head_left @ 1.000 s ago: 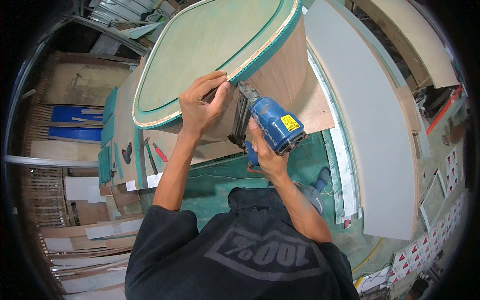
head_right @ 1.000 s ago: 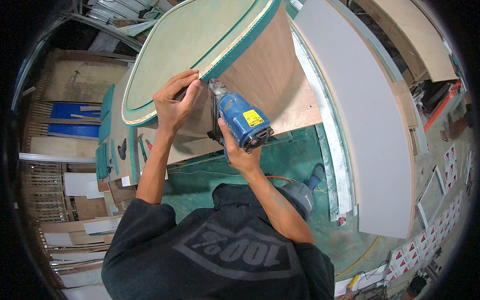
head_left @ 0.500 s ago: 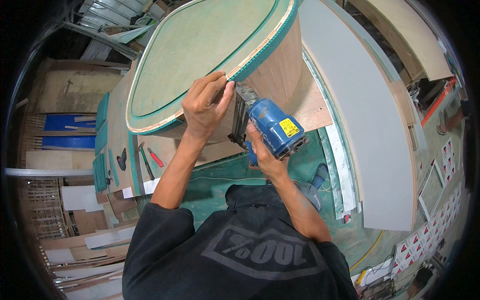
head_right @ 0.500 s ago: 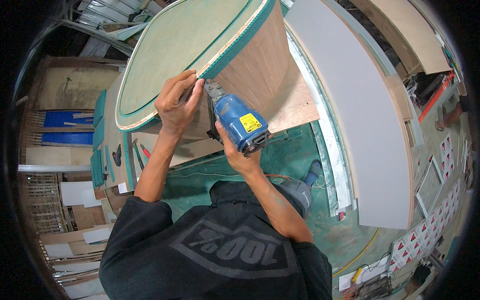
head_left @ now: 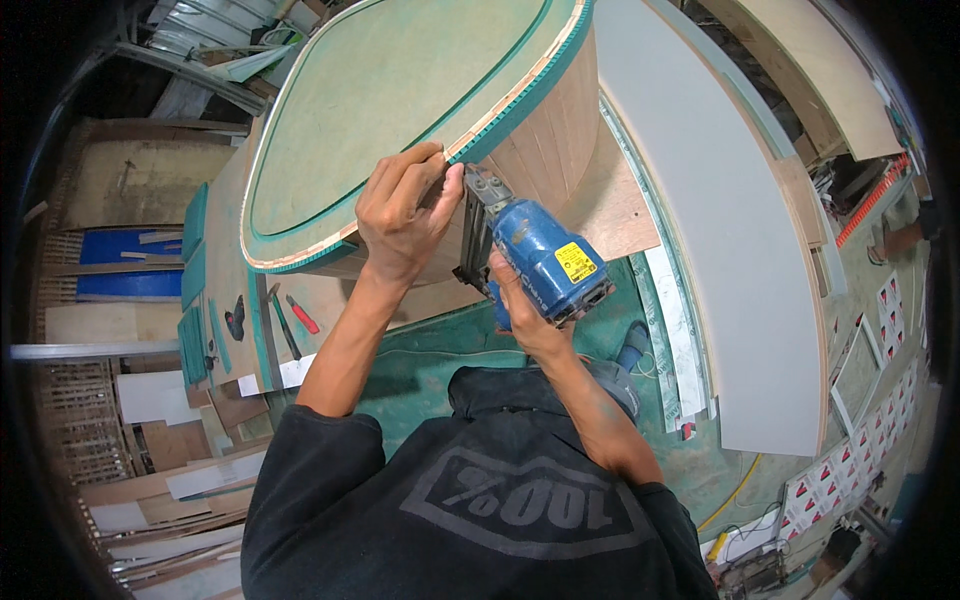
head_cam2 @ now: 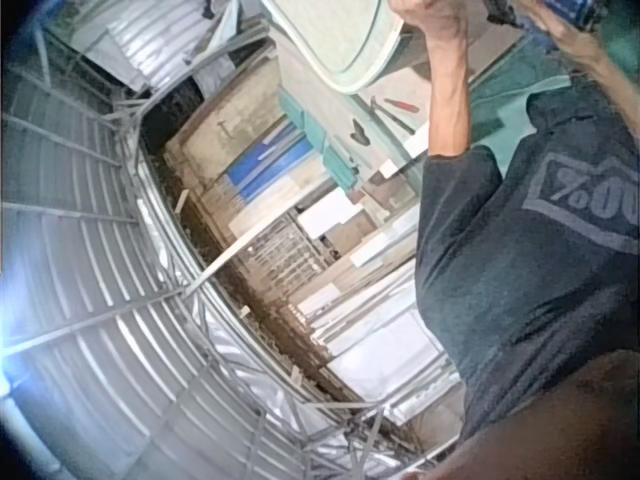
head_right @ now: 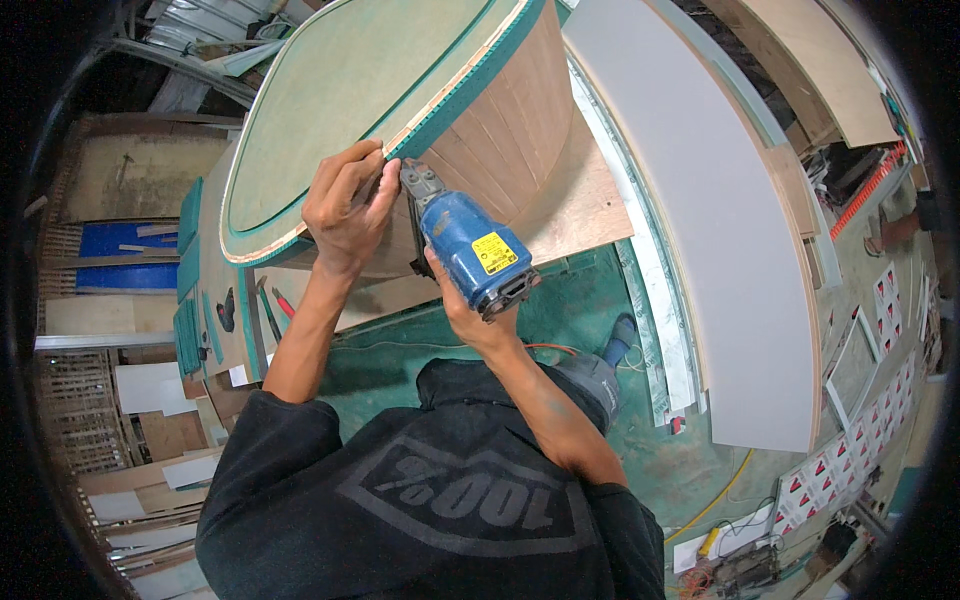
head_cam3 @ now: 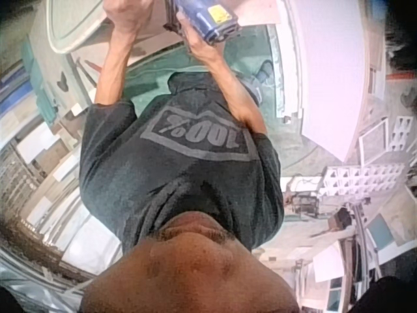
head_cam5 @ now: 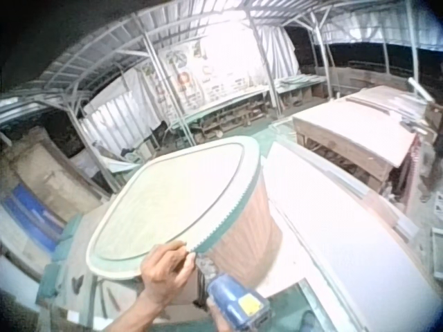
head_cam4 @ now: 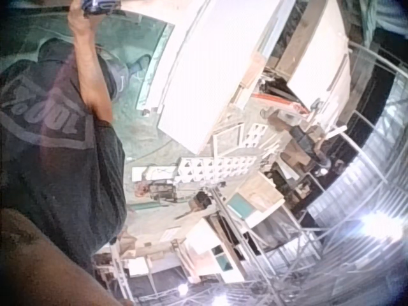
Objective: The person uses a pneumatic stapler to attach a green flexible trim piece to the curved edge of a wooden furniture component, then picks up a new section of trim and prepares to continue the process.
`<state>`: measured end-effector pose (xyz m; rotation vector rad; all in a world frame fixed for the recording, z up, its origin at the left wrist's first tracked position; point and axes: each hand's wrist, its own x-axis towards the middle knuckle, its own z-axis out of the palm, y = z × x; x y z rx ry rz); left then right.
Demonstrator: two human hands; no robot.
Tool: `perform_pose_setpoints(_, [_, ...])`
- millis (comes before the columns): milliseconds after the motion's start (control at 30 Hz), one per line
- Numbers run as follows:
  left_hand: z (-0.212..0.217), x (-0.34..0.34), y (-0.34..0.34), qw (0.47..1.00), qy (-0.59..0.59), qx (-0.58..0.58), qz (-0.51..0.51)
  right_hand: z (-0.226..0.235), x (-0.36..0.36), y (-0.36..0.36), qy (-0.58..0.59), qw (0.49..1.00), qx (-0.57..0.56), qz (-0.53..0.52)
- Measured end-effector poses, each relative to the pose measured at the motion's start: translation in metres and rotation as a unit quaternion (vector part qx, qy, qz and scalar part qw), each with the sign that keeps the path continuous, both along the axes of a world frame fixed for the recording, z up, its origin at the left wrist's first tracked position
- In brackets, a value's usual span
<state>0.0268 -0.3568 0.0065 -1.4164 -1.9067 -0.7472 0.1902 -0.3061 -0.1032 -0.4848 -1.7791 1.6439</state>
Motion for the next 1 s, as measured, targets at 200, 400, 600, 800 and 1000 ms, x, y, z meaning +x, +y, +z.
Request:
perform_pose_setpoints(200, [0.001, 0.003, 0.004, 1.000, 0.009, -0.002, -0.002, 0.002, -0.001, 0.006, 0.010, 1.000, 0.005, -0.027])
perform_pose_setpoints(400, [0.004, 0.003, -0.001, 1.000, -0.005, -0.015, 0.007, 0.023, 0.006, 0.006, -0.005, 0.970, -0.241, 0.008])
perform_pose_setpoints(600, [0.005, -0.002, -0.006, 1.000, -0.008, -0.003, -0.014, 0.004, 0.016, 0.006, 0.025, 0.973, -0.227, -0.039])
perform_pose_setpoints(800, [-0.006, 0.005, 0.001, 0.994, 0.098, -0.017, 0.046, 0.020, 0.031, 0.018, 0.064, 0.950, -0.305, -0.032])
perform_pose_setpoints(1000, [-0.016, 0.011, 0.007, 0.992, 0.091, 0.025, 0.079, 0.012, 0.046, 0.032, 0.037, 0.957, -0.282, -0.063])
